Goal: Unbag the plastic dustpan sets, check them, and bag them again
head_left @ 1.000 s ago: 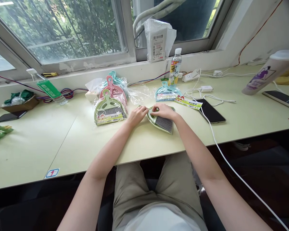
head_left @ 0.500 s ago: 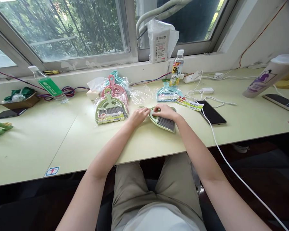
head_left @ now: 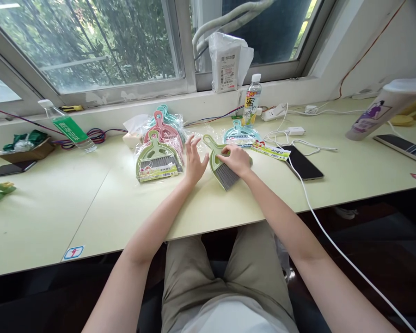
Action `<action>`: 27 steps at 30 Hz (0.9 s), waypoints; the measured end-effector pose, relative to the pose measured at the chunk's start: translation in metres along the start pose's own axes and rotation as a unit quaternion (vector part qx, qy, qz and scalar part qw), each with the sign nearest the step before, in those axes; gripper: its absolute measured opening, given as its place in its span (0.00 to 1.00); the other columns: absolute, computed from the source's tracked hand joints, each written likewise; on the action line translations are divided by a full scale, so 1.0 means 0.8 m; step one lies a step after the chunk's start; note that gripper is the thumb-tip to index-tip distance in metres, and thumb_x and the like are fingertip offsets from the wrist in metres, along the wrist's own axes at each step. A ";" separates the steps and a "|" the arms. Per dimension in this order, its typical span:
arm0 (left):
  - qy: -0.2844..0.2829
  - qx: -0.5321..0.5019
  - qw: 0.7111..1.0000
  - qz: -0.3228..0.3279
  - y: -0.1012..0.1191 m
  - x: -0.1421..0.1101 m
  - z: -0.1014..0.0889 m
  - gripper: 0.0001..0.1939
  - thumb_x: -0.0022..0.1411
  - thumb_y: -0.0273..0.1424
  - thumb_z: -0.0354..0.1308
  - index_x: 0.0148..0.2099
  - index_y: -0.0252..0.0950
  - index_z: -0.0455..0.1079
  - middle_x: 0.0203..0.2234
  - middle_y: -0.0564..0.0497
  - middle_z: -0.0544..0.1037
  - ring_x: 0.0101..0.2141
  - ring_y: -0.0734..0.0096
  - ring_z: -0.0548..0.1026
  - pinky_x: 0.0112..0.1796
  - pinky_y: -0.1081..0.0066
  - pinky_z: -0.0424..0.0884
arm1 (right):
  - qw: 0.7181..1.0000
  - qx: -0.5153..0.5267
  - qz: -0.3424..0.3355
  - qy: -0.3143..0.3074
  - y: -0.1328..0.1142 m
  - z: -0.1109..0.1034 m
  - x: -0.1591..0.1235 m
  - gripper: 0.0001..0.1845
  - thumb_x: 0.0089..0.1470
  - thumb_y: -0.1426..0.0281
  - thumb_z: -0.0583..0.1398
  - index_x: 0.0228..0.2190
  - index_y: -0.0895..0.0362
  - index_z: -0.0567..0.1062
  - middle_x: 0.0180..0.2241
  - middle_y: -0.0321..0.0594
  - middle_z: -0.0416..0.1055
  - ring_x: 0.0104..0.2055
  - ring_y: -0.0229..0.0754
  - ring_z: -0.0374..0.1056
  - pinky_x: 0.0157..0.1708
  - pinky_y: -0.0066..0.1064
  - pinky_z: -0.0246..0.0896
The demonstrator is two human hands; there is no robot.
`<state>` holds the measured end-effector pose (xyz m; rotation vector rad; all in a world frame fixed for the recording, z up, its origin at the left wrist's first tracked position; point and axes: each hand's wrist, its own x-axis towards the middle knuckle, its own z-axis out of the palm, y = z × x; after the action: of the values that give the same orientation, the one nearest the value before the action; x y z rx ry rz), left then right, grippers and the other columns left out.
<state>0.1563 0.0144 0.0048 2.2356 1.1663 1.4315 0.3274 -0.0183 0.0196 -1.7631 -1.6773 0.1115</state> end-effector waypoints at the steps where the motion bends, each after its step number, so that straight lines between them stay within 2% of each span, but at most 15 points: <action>1: -0.019 -0.092 0.994 -0.059 0.002 0.000 0.004 0.25 0.65 0.37 0.53 0.63 0.41 0.56 0.62 0.38 0.60 0.61 0.56 0.63 0.56 0.56 0.64 | 1.000 0.005 0.009 0.027 0.000 0.002 0.000 0.10 0.53 0.60 0.62 0.32 0.54 0.76 0.41 0.41 0.75 0.45 0.46 0.70 0.44 0.33 0.62; 2: -0.056 -0.188 0.973 -0.121 0.004 0.000 0.008 0.24 0.65 0.40 0.53 0.61 0.41 0.59 0.59 0.39 0.65 0.58 0.57 0.67 0.54 0.58 0.66 | 0.999 0.010 0.017 0.047 0.000 0.004 0.000 0.10 0.54 0.60 0.62 0.32 0.54 0.76 0.42 0.42 0.75 0.46 0.47 0.69 0.45 0.33 0.63; 4: -0.156 -0.343 0.897 -0.232 0.007 -0.002 0.018 0.22 0.62 0.43 0.56 0.55 0.39 0.66 0.50 0.42 0.74 0.50 0.59 0.74 0.49 0.62 0.71 | 0.998 0.019 0.021 0.063 0.003 0.006 0.002 0.09 0.54 0.61 0.62 0.32 0.54 0.75 0.42 0.43 0.74 0.47 0.47 0.69 0.46 0.34 0.63; 6: -0.214 -0.413 0.832 -0.302 0.008 -0.005 0.025 0.19 0.58 0.40 0.61 0.49 0.37 0.70 0.40 0.46 0.78 0.43 0.62 0.77 0.44 0.65 0.73 | 0.998 0.033 0.010 0.050 0.006 0.006 0.005 0.09 0.55 0.62 0.60 0.34 0.55 0.75 0.42 0.43 0.74 0.48 0.47 0.68 0.48 0.35 0.62; 7: -0.214 -0.424 0.818 -0.324 0.007 -0.006 0.028 0.17 0.56 0.37 0.62 0.47 0.37 0.71 0.37 0.48 0.78 0.40 0.65 0.77 0.43 0.68 0.73 | 0.998 0.042 0.001 0.041 0.008 0.004 0.006 0.09 0.57 0.63 0.59 0.36 0.55 0.75 0.42 0.43 0.73 0.48 0.47 0.68 0.48 0.35 0.62; 9: -0.176 -0.422 0.814 -0.358 0.004 -0.005 0.029 0.13 0.53 0.31 0.61 0.43 0.37 0.71 0.32 0.51 0.78 0.34 0.69 0.77 0.38 0.71 0.73 | 0.998 0.048 -0.011 0.049 0.014 -0.002 0.010 0.13 0.60 0.67 0.55 0.44 0.56 0.73 0.43 0.45 0.73 0.48 0.47 0.67 0.49 0.36 0.61; 11: -0.138 -0.408 0.821 -0.376 -0.001 -0.003 0.026 0.09 0.53 0.30 0.59 0.39 0.36 0.70 0.28 0.52 0.76 0.30 0.71 0.75 0.34 0.71 0.73 | 0.996 0.015 -0.002 0.092 0.023 -0.011 0.013 0.17 0.61 0.70 0.51 0.50 0.58 0.70 0.47 0.49 0.70 0.52 0.49 0.63 0.52 0.38 0.59; 13: -0.111 -0.389 0.834 -0.375 -0.008 0.001 0.021 0.06 0.53 0.30 0.59 0.36 0.36 0.69 0.27 0.52 0.75 0.29 0.71 0.74 0.32 0.72 0.72 | 0.989 -0.046 0.037 0.138 0.036 -0.019 0.015 0.19 0.59 0.73 0.50 0.51 0.59 0.69 0.53 0.53 0.67 0.58 0.52 0.58 0.57 0.44 0.55; 15: -0.087 -0.383 0.842 -0.370 -0.013 0.003 0.016 0.05 0.53 0.31 0.58 0.34 0.37 0.67 0.26 0.53 0.74 0.28 0.71 0.74 0.31 0.72 0.72 | 0.978 -0.099 0.098 0.152 0.052 -0.022 0.017 0.23 0.57 0.75 0.51 0.55 0.60 0.66 0.58 0.56 0.62 0.63 0.55 0.51 0.60 0.51 0.49; 19: -0.050 -0.392 0.836 -0.381 -0.018 0.005 0.012 0.06 0.53 0.32 0.58 0.34 0.38 0.66 0.24 0.54 0.72 0.27 0.71 0.74 0.30 0.72 0.72 | 0.959 -0.142 0.229 0.092 0.084 -0.013 0.023 0.39 0.56 0.73 0.54 0.66 0.65 0.48 0.66 0.64 0.46 0.69 0.63 0.37 0.59 0.66 0.42; 21: -0.047 -0.393 0.836 -0.379 -0.018 0.005 0.012 0.07 0.53 0.32 0.58 0.35 0.38 0.66 0.24 0.54 0.73 0.27 0.71 0.74 0.31 0.72 0.73 | 0.951 -0.143 0.267 0.061 0.095 -0.007 0.027 0.43 0.57 0.70 0.55 0.67 0.65 0.41 0.67 0.67 0.40 0.70 0.66 0.35 0.57 0.69 0.42; 22: -0.049 -0.391 0.838 -0.377 -0.018 0.005 0.012 0.07 0.53 0.33 0.58 0.36 0.38 0.66 0.25 0.54 0.73 0.28 0.70 0.75 0.31 0.72 0.73 | 0.949 -0.143 0.277 0.054 0.098 -0.004 0.028 0.44 0.57 0.69 0.55 0.68 0.65 0.40 0.67 0.68 0.39 0.69 0.67 0.36 0.57 0.70 0.42; 24: -0.055 -0.387 0.842 -0.372 -0.019 0.004 0.012 0.08 0.54 0.33 0.58 0.37 0.38 0.67 0.25 0.54 0.74 0.28 0.70 0.75 0.31 0.71 0.73 | 0.947 -0.143 0.281 0.056 0.103 -0.001 0.029 0.42 0.58 0.69 0.55 0.67 0.66 0.44 0.65 0.71 0.45 0.68 0.66 0.43 0.56 0.70 0.43; 27: -0.052 -0.380 0.848 -0.366 -0.019 0.004 0.012 0.08 0.54 0.34 0.59 0.37 0.38 0.67 0.26 0.53 0.74 0.29 0.69 0.75 0.32 0.70 0.73 | 0.951 -0.150 0.265 0.063 0.102 -0.003 0.028 0.29 0.59 0.72 0.53 0.61 0.68 0.60 0.57 0.70 0.61 0.63 0.62 0.55 0.56 0.68 0.47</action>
<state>0.1575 0.0285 -0.0069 1.1217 0.9910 1.1228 0.4016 0.0072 -0.0130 -2.3644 -1.1374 -0.0208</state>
